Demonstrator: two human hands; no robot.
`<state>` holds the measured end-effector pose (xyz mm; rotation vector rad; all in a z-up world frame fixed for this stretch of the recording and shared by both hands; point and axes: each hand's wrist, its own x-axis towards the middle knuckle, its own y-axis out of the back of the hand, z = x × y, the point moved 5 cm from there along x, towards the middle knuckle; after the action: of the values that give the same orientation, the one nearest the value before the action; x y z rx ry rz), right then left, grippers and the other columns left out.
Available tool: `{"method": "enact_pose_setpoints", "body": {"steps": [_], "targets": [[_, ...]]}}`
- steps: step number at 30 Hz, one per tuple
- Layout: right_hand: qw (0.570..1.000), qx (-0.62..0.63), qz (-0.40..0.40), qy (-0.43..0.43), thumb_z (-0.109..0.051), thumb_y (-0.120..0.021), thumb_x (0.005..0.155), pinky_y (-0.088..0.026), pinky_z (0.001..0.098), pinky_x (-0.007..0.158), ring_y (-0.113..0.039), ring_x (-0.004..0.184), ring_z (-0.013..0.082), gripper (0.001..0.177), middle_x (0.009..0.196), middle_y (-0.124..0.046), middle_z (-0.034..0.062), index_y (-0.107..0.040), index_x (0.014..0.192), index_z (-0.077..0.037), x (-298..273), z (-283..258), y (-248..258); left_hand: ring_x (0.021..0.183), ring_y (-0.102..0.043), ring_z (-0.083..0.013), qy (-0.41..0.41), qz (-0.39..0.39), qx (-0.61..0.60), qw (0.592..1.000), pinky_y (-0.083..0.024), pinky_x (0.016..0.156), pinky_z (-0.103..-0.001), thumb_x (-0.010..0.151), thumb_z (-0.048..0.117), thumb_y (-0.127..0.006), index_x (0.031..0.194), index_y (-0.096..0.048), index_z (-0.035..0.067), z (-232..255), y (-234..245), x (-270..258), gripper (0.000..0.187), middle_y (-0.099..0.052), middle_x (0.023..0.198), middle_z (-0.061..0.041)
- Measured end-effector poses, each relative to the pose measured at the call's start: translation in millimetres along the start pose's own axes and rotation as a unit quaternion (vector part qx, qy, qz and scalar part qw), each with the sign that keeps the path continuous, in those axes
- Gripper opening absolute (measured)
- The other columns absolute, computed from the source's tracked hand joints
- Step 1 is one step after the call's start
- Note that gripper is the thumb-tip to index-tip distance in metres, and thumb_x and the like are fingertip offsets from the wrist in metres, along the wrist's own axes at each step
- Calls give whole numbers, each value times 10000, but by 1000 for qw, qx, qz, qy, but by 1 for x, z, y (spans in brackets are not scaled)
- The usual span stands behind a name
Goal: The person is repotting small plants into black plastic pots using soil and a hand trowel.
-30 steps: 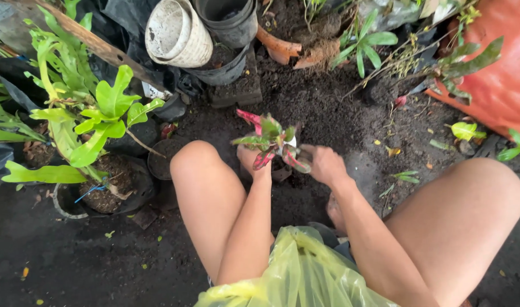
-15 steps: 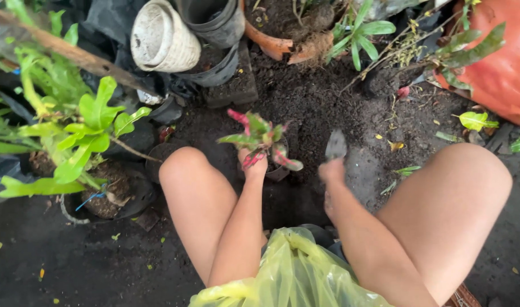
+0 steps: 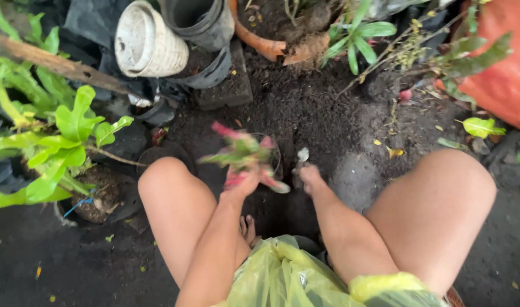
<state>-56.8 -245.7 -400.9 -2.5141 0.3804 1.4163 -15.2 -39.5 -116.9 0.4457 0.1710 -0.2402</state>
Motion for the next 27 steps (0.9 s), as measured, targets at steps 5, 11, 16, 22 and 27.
{"method": "enact_pose_setpoints", "body": {"steps": [5, 11, 16, 22, 27], "targets": [[995, 27, 42, 82, 9, -669, 862, -574, 537, 665, -645, 889, 389, 617, 1097, -590, 298, -495, 1452, 49, 51, -5, 21, 1329, -570, -387, 191, -131, 352, 907, -347, 1187, -535, 816, 695, -545, 1523, -359, 382, -163, -51, 22, 796, -699, 1229, -182], [995, -15, 68, 69, -132, -686, 923, -593, 554, 661, -687, 903, 405, 555, 1125, -637, 323, -552, 1442, 8, 115, 13, 36, 1381, -530, -331, 231, -146, 342, 899, -347, 1185, -539, 863, 516, -539, 1534, -391, 218, 19, -21, -5, 748, -621, 1369, -142], [995, -60, 57, 63, -148, -709, 894, -568, 576, 711, -661, 1032, 409, 617, 1233, -615, 307, -536, 1472, -19, 97, 12, 41, 1209, -653, -345, 206, -112, 332, 914, -480, 1059, -510, 877, 447, -505, 1245, -624, 110, 36, -17, -4, 513, -727, 1115, -145], [993, -28, 96, 60, -121, -695, 854, -482, 605, 903, -560, 1261, 427, 610, 1363, -574, 278, -556, 1439, -19, 47, 27, 38, 1305, -481, -342, 138, -32, 371, 918, -238, 1102, -563, 910, 403, -516, 1277, -553, 91, 13, -24, 2, 483, -598, 1230, -128], [985, 19, 151, 75, -169, -642, 889, -450, 568, 1059, -540, 1338, 434, 599, 1396, -573, 297, -541, 1441, 40, -75, -17, 5, 1527, -285, -382, 81, 121, 221, 964, -40, 1306, -527, 1007, 490, -567, 1515, -446, -18, 12, -13, 12, 729, -455, 1558, -254]]}}
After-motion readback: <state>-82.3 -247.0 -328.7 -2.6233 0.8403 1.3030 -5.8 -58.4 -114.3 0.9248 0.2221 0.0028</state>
